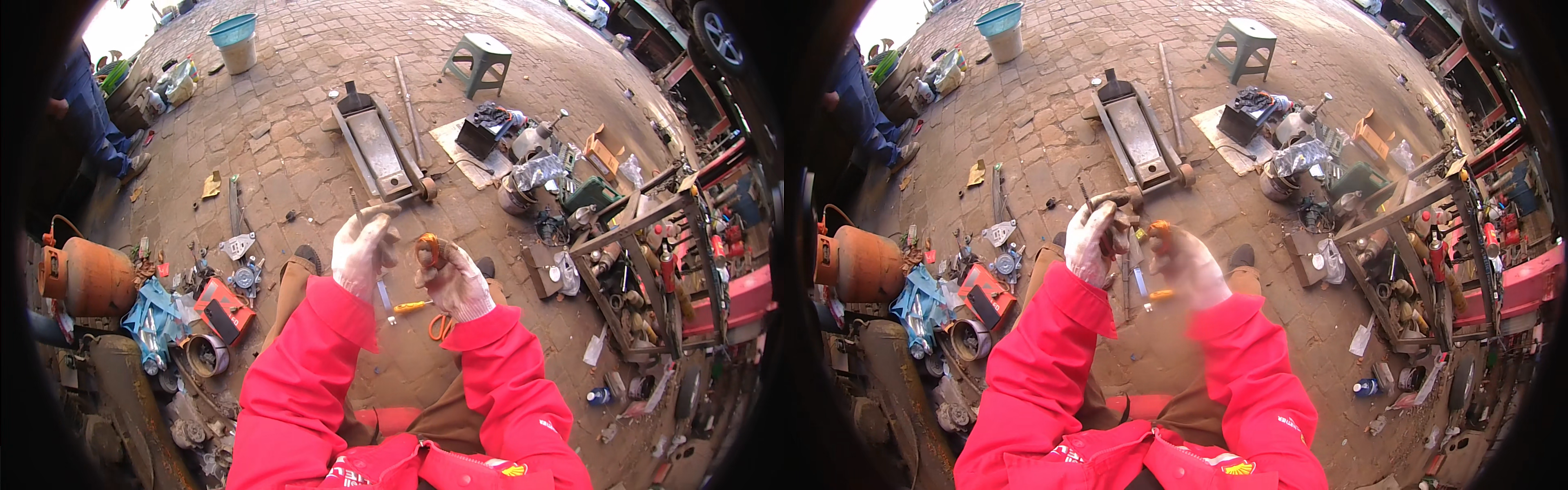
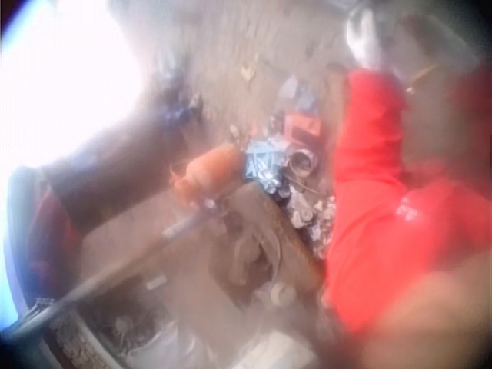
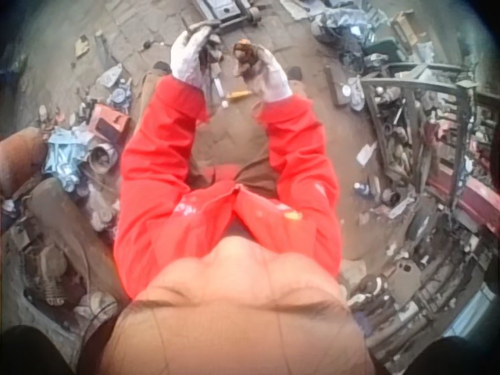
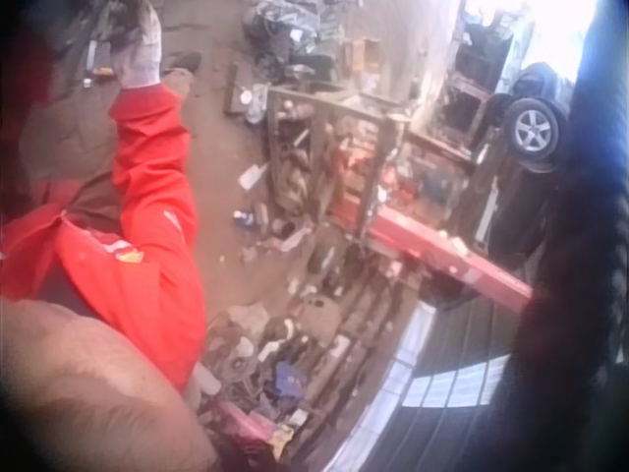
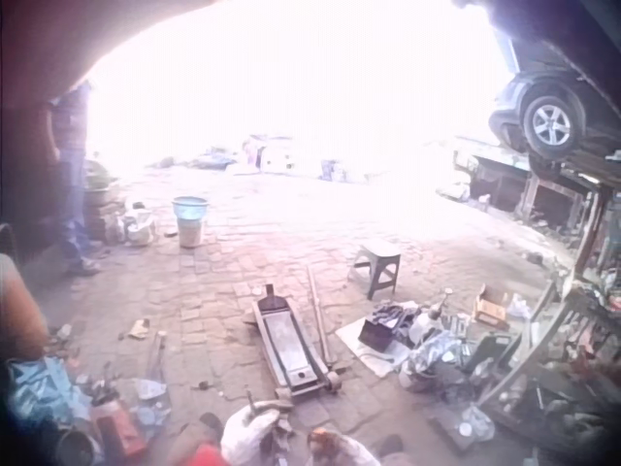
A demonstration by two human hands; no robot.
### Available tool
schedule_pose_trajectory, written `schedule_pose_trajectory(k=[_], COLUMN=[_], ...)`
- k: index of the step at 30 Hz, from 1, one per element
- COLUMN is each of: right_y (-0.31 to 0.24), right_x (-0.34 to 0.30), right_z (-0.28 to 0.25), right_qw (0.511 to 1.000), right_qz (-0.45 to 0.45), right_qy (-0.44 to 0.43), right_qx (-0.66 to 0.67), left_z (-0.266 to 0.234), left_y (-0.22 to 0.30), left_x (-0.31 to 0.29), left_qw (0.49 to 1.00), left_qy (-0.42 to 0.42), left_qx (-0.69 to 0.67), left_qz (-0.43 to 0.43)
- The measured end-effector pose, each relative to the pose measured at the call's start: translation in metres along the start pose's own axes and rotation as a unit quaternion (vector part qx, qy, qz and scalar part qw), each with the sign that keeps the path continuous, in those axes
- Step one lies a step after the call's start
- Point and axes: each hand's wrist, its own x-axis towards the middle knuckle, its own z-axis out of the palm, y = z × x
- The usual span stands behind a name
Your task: The person sits on the ground and winds orange wire around a small metal rod held in the left hand. The wire is wrapped repeatedly by hand without using tools, and the rod is rotated to continue winding.
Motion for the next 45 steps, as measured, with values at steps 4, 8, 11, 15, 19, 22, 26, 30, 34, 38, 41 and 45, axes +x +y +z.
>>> schedule_pose_trajectory(k=[4, 8, 11, 15, 19, 22, 26, 30, 34, 38, 41, 45], right_y=[-0.008, -0.010, -0.012, -0.016, -0.011, -0.008, -0.006, 0.000, -0.003, -0.012, -0.015, -0.015], right_x=[-0.002, -0.003, -0.007, -0.015, -0.012, -0.011, -0.010, -0.010, -0.012, -0.015, -0.013, -0.013], right_z=[-0.004, 0.003, 0.016, 0.034, 0.038, 0.030, 0.020, 0.020, 0.022, 0.019, 0.016, 0.014], right_qw=[0.999, 0.997, 0.998, 0.996, 0.993, 0.991, 0.984, 0.937, 0.932, 0.932, 0.946, 0.963], right_qz=[-0.042, -0.032, -0.024, -0.042, -0.097, -0.095, -0.099, -0.156, -0.112, -0.086, -0.066, -0.027], right_qy=[-0.010, -0.008, 0.004, -0.080, -0.051, -0.073, -0.045, -0.004, 0.007, 0.021, 0.018, 0.016], right_qx=[0.022, 0.070, 0.059, -0.004, -0.040, -0.064, -0.138, -0.314, -0.344, -0.352, -0.316, -0.267], left_z=[0.012, 0.013, 0.012, 0.010, 0.011, 0.011, 0.010, 0.007, 0.006, 0.009, 0.009, 0.006], left_y=[-0.012, -0.027, -0.032, -0.033, -0.034, -0.036, -0.039, -0.033, -0.020, -0.003, 0.008, 0.017], left_x=[-0.001, 0.001, 0.005, 0.004, 0.002, 0.001, 0.002, 0.004, 0.002, 0.000, -0.002, -0.002], left_qw=[0.988, 0.981, 0.982, 0.983, 0.982, 0.983, 0.984, 0.977, 0.956, 0.937, 0.956, 0.971], left_qy=[-0.017, -0.054, -0.065, -0.050, -0.069, -0.091, -0.087, -0.090, -0.098, -0.118, -0.112, -0.107], left_qx=[0.153, 0.187, 0.176, 0.178, 0.174, 0.159, 0.153, 0.193, 0.265, 0.313, 0.263, 0.201], left_qz=[-0.021, -0.023, 0.005, 0.004, -0.002, -0.023, -0.032, -0.034, -0.083, -0.103, -0.071, -0.077])
